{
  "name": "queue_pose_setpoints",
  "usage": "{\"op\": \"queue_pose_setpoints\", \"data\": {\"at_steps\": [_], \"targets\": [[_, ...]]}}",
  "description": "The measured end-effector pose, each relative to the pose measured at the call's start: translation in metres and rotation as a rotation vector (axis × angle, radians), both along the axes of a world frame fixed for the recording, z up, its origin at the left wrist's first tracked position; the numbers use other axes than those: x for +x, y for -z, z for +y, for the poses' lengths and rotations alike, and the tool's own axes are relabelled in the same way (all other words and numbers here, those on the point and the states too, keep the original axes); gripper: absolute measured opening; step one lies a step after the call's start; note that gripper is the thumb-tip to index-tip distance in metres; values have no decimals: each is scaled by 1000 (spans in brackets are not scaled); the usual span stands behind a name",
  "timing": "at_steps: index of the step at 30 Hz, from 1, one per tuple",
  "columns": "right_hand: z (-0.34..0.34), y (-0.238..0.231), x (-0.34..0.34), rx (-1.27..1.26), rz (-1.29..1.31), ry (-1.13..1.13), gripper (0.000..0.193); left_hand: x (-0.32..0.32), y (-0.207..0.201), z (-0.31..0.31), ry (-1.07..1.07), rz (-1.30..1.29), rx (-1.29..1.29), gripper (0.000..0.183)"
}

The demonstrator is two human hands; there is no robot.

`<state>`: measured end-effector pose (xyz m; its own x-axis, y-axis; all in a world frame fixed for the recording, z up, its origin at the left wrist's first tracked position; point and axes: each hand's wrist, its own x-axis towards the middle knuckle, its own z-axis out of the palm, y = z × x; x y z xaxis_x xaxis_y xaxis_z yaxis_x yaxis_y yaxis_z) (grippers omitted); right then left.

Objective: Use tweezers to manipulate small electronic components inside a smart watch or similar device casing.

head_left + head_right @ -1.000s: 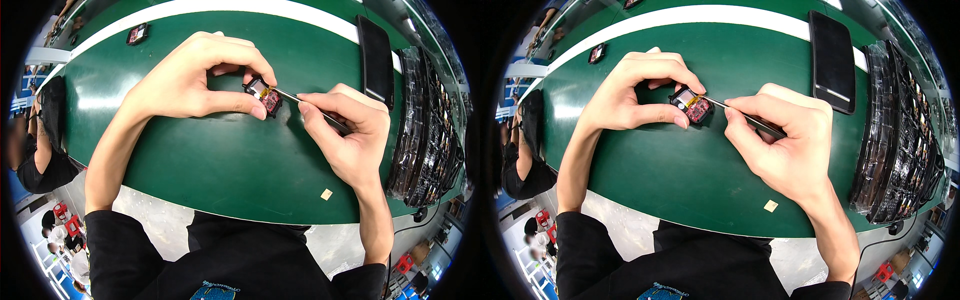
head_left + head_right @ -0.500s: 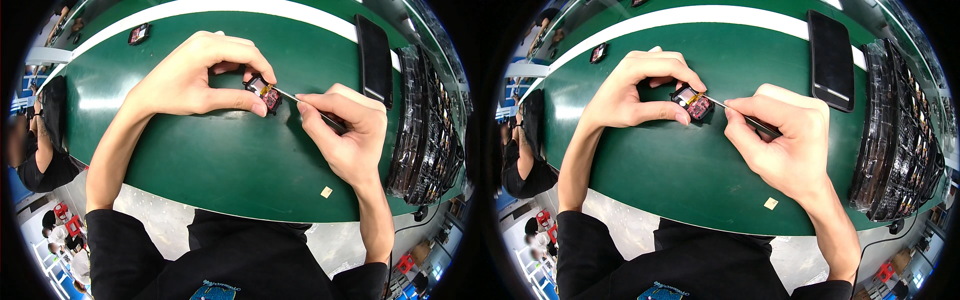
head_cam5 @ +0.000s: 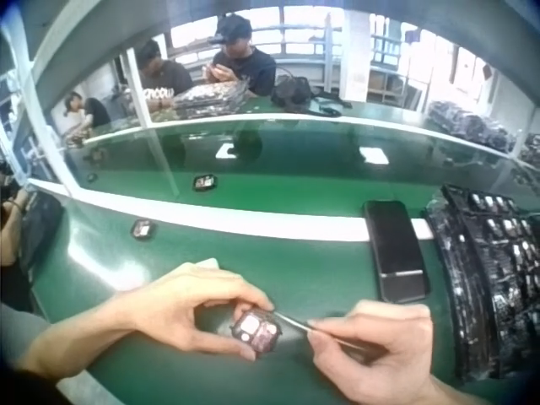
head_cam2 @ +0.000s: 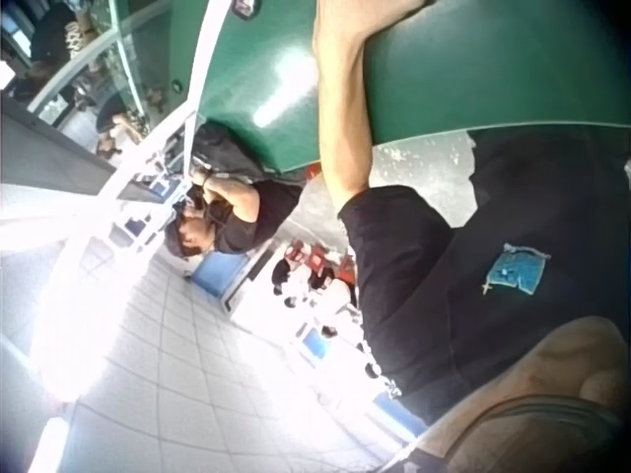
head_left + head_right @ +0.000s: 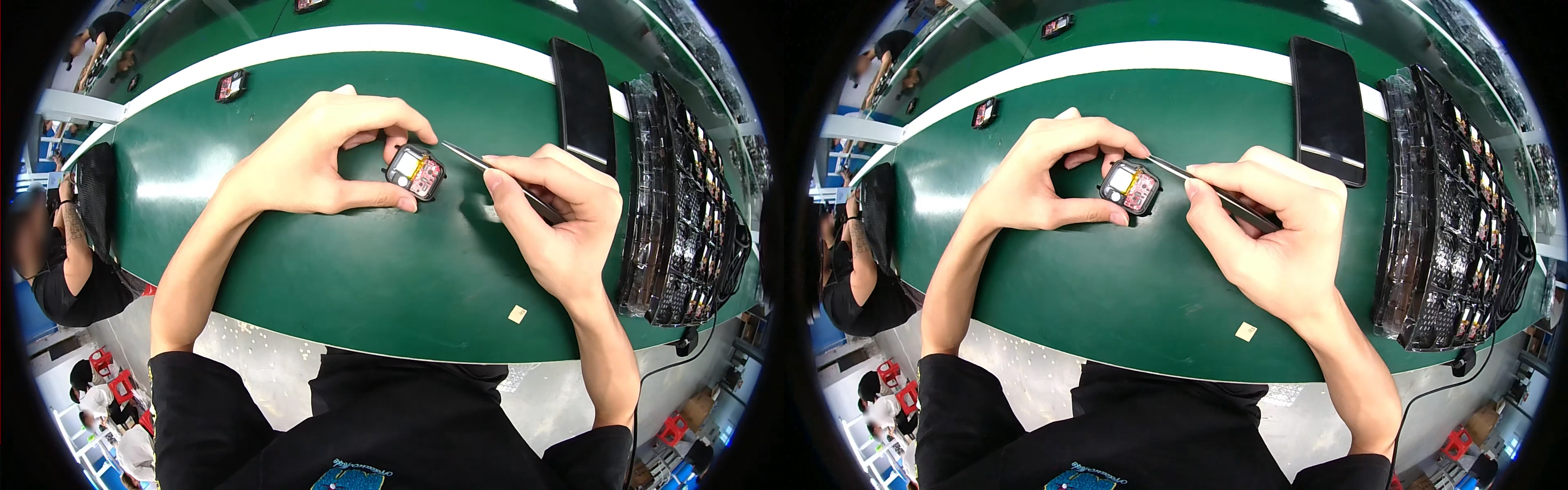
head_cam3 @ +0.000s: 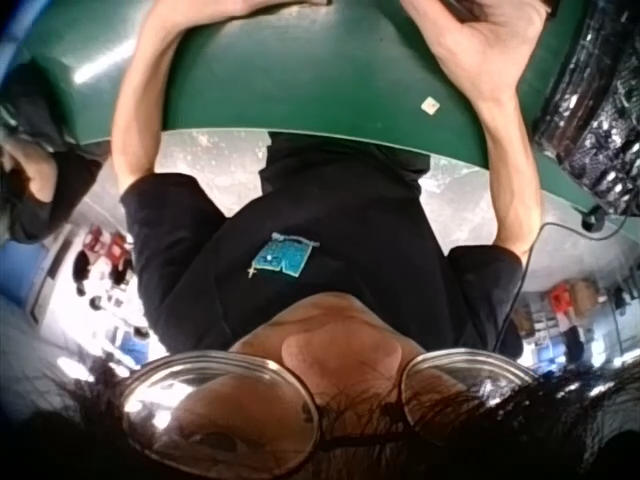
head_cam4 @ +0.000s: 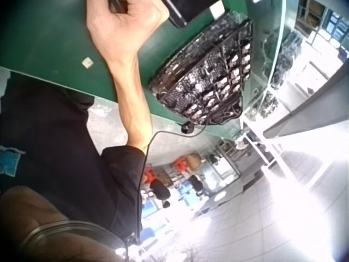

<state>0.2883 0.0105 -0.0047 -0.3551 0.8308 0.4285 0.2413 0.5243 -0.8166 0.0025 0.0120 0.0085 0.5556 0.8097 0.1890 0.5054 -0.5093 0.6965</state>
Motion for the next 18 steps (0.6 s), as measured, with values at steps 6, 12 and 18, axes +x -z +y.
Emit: {"op": "queue_pose_setpoints", "data": {"at_steps": [6, 12, 18], "targets": [[10, 1, 4, -77, 104, 75, 11, 9, 0, 0, 14, 30, 127, 53], [10, -3, 5, -63, 124, 40, 10, 14, -10, -5, -92, 85, 85, 46], [18, 11, 3, -67, 203, 33, 12, 29, -14, 18, -239, -362, -14, 45]]}}
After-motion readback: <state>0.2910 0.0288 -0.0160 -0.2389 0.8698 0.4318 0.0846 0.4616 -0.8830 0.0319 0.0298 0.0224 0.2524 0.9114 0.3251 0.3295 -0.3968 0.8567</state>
